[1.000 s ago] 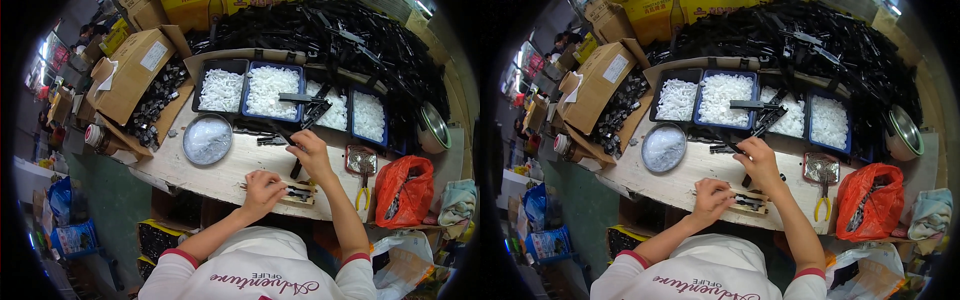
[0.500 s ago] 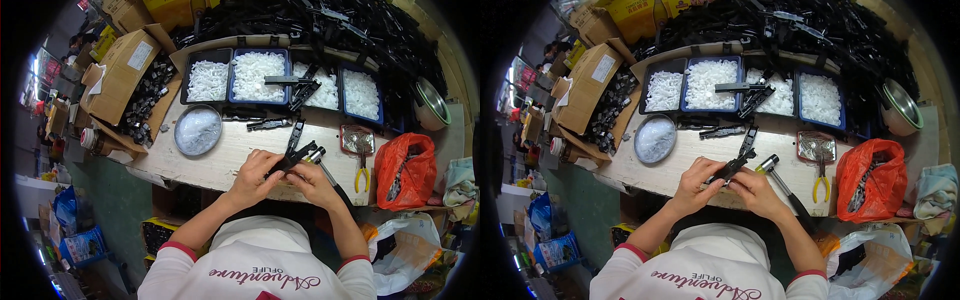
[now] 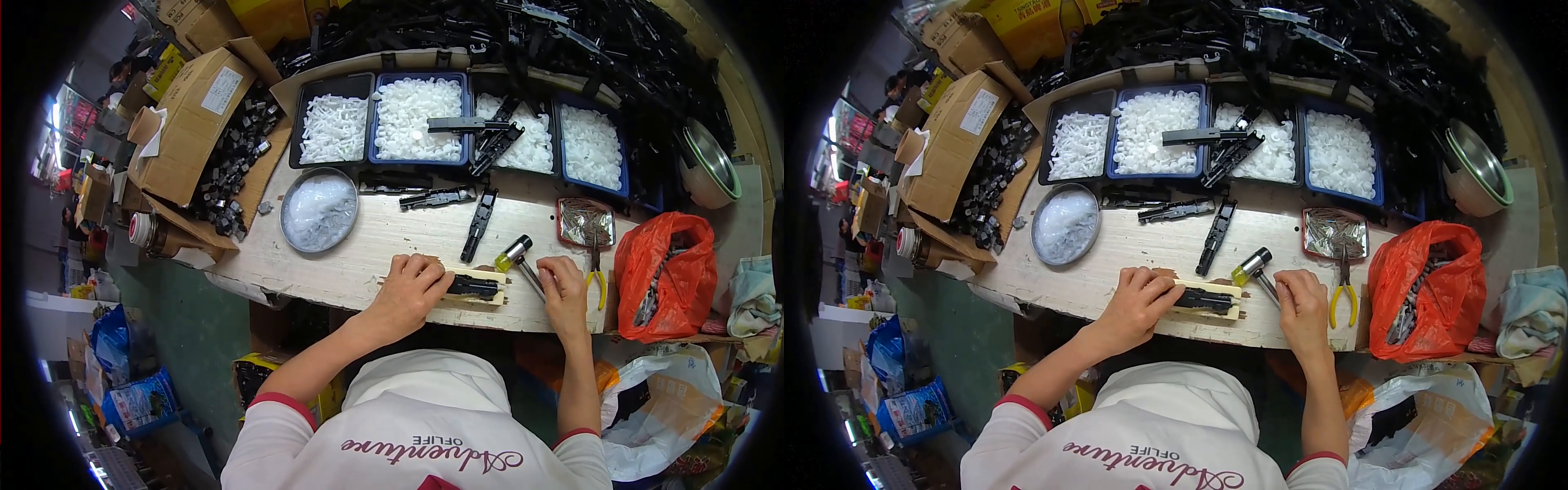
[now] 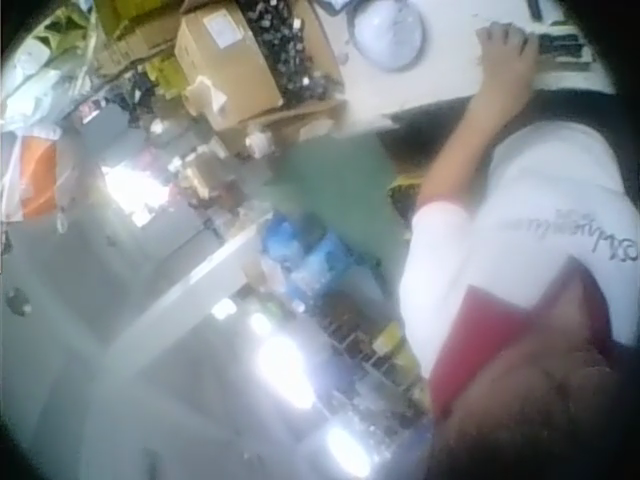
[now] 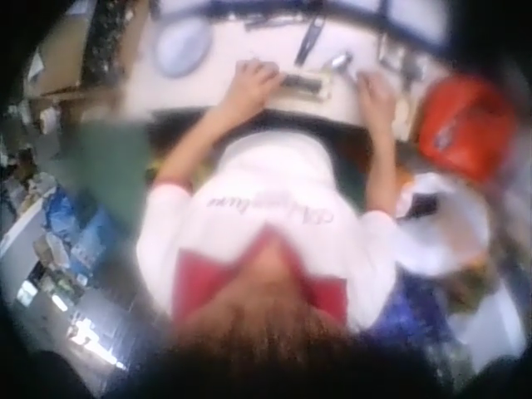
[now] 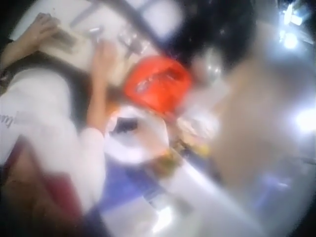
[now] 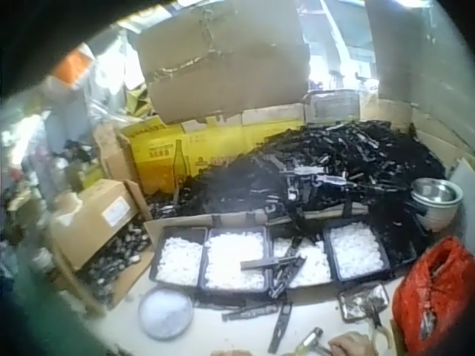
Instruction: The person assembles plastic toy gun parts by hand, using a small hammer and pliers to join the components.
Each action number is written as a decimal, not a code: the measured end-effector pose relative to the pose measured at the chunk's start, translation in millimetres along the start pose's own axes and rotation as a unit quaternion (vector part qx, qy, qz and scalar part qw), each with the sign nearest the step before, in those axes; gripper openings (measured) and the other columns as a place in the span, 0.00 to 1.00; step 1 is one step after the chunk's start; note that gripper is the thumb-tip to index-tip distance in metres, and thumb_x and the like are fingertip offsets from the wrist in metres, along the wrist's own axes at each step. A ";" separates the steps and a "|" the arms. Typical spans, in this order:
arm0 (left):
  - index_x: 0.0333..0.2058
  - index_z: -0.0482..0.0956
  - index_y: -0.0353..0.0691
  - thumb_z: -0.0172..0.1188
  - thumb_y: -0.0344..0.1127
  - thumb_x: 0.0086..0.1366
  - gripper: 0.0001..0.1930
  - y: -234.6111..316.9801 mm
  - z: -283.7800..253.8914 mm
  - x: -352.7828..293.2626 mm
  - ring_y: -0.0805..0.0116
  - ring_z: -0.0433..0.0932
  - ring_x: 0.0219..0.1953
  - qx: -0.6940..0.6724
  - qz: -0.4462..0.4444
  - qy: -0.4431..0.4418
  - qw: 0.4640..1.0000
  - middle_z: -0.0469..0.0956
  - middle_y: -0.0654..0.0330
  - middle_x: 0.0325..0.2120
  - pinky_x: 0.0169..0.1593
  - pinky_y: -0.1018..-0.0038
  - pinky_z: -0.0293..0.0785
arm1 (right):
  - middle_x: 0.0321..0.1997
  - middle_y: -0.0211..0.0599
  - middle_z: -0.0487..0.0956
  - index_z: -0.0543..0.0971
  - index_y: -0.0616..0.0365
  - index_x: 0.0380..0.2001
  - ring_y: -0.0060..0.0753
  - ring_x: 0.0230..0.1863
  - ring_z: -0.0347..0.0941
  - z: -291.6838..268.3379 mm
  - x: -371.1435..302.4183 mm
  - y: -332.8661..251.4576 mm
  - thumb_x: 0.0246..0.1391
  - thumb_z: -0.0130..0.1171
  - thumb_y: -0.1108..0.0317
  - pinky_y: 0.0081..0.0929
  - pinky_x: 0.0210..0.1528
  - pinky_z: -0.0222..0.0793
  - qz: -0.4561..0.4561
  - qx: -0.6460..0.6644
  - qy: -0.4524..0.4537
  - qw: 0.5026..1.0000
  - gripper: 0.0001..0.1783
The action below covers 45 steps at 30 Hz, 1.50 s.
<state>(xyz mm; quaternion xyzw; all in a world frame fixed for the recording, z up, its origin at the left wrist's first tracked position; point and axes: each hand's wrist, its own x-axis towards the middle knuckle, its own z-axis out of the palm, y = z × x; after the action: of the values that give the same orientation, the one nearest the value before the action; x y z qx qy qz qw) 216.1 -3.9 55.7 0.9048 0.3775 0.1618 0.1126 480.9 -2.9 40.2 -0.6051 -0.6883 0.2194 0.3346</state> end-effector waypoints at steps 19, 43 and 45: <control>0.42 0.70 0.36 0.58 0.21 0.36 0.27 -5.5 2.5 3.7 0.61 0.64 0.39 0.025 0.022 -0.001 0.999 0.68 0.56 0.38 0.42 0.67 0.58 | 0.34 0.44 0.68 0.70 0.64 0.37 0.46 0.36 0.66 19.4 -13.7 -7.4 0.45 0.52 0.79 0.36 0.35 0.63 -0.048 -0.124 -0.014 0.991 0.13; 0.40 0.72 0.35 0.55 0.25 0.44 0.20 -11.5 1.4 2.1 0.60 0.64 0.35 0.035 0.072 0.022 0.997 0.66 0.54 0.30 0.38 0.68 0.59 | 0.24 0.41 0.71 0.71 0.59 0.38 0.46 0.21 0.70 7.1 -21.9 -56.2 0.50 0.52 0.69 0.37 0.21 0.65 -0.092 -0.101 -0.123 0.983 0.11; 0.41 0.73 0.36 0.55 0.25 0.43 0.20 -13.7 6.7 1.3 0.60 0.64 0.35 0.021 0.080 0.036 0.996 0.66 0.54 0.30 0.38 0.68 0.59 | 0.23 0.41 0.71 0.71 0.58 0.38 0.46 0.21 0.70 6.3 -21.4 -57.0 0.50 0.52 0.69 0.38 0.21 0.65 -0.087 -0.107 -0.122 0.983 0.11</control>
<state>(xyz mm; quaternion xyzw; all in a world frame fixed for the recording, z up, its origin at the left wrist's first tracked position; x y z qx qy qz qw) 210.6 6.0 45.3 0.9280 0.3106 0.1946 0.0666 438.1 -33.0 72.1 -0.5438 -0.7936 0.1865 0.1992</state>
